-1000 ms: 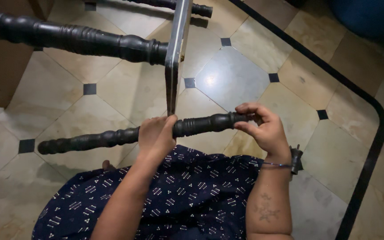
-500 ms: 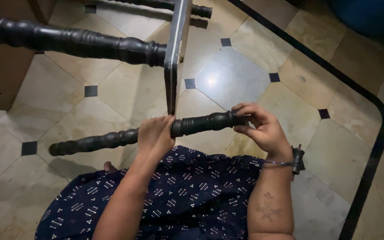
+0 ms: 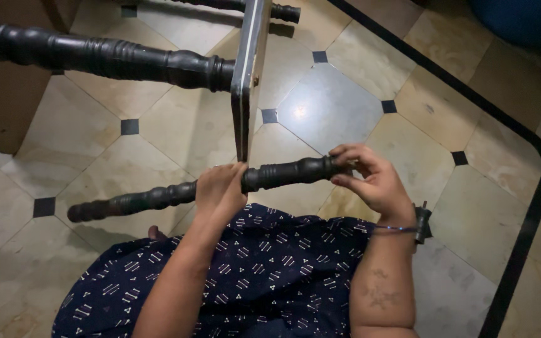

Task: The person sits on the floor and disassembles a wooden table by unscrewing and removing its legs and connecting hardware. The removed parts are placed on the floor beside the table.

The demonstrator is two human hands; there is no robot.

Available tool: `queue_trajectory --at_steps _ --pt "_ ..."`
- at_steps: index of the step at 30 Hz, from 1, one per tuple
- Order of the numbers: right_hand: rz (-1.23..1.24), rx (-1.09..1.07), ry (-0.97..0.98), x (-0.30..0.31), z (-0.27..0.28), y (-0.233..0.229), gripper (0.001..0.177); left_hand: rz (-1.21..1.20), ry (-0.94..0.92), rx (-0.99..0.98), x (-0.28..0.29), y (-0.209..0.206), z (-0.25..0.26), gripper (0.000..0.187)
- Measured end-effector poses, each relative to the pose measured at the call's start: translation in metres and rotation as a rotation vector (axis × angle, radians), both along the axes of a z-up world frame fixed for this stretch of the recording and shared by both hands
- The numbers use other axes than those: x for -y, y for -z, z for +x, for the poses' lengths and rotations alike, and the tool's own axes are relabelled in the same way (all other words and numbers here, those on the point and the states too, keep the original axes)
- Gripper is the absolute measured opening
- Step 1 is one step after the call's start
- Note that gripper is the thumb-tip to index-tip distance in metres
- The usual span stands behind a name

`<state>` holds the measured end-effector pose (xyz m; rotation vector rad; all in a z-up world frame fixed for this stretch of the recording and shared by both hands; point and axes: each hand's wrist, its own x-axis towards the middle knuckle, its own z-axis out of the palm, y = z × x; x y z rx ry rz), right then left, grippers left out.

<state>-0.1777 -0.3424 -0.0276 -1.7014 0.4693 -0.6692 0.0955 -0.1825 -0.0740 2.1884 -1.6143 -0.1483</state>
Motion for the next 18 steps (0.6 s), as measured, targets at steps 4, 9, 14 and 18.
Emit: queue_trajectory --at_steps 4,9,14,18 --pt "-0.049 0.011 0.065 0.0 -0.003 -0.003 0.037 0.07 -0.047 -0.099 0.001 -0.004 0.002 0.029" --pt "0.008 -0.355 0.23 0.015 0.004 0.02 0.042 0.088 -0.041 -0.078 0.0 -0.008 0.0 0.024" --pt "-0.145 -0.501 0.716 0.079 -0.019 0.105 0.04 0.233 -0.08 -0.123 0.009 -0.004 0.0 0.027" --pt "0.095 -0.356 1.23 0.121 -0.045 0.18 0.028 0.26 -0.086 -0.103 0.007 -0.013 -0.013 0.022"
